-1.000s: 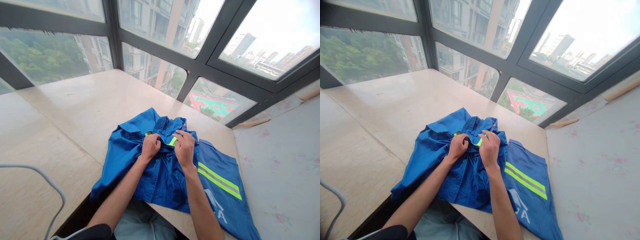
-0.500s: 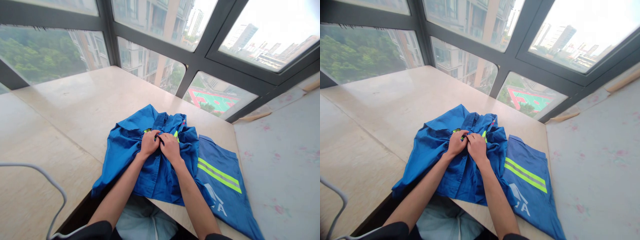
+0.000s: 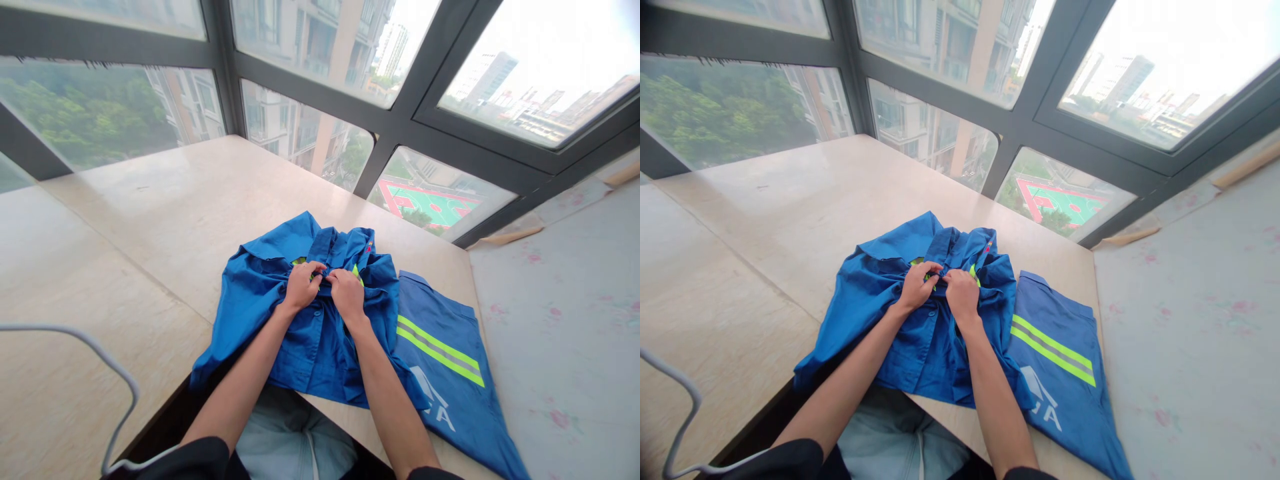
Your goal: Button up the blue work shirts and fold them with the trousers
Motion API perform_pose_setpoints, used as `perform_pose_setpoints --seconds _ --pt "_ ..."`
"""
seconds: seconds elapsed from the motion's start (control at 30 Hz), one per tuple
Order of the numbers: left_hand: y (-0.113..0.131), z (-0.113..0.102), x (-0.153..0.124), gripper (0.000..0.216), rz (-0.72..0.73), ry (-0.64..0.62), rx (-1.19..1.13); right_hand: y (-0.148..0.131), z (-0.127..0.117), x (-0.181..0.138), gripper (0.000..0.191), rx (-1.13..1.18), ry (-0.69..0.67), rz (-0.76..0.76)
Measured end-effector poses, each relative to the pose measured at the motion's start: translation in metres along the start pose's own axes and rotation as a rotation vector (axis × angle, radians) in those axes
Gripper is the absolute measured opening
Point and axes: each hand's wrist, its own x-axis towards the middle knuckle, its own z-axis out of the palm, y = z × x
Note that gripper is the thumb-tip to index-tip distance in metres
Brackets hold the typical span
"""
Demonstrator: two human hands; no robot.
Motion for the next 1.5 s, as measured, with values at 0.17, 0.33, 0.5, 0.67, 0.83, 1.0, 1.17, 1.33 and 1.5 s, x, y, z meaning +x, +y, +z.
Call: perform_pose_setpoints --seconds 0.17,0.33,0.5,0.67,0.83,1.0,1.17,1.33,1.5 --pt "0.001 0.000 0.000 0.018 0.017 0.055 0.009 0.004 -0.012 0.002 0.020 0.267 -0.057 0.100" --pt "0.004 0.001 -0.001 0.012 0.092 0.040 0.080 0.013 -0.019 0.005 0.023 0.504 -0.093 0.166" --pt "0.001 0.005 -0.001 0.022 0.127 0.030 0.174 0.019 -0.017 0.007 0.025 0.596 -0.124 0.210" --pt "-0.001 0.006 0.000 0.019 0.155 0.024 0.198 0.022 -0.016 0.009 0.028 0.634 -0.149 0.247" --pt "0.002 0.006 0.000 0.018 0.129 0.018 0.225 0.023 -0.020 0.011 0.027 0.618 -0.196 0.231" --pt "0.005 0.007 -0.001 0.020 0.094 0.010 0.276 0.022 -0.026 0.011 0.022 0.549 -0.241 0.156" --pt "0.007 0.005 -0.001 0.024 0.074 -0.001 0.282 0.021 -0.028 0.009 0.019 0.513 -0.274 0.108" --pt "0.008 0.003 0.000 0.023 0.059 -0.009 0.275 0.024 -0.029 0.009 0.017 0.491 -0.305 0.040" --pt "0.007 0.003 0.002 0.024 0.045 -0.039 0.281 0.023 -0.026 0.004 0.016 0.491 -0.271 -0.001"
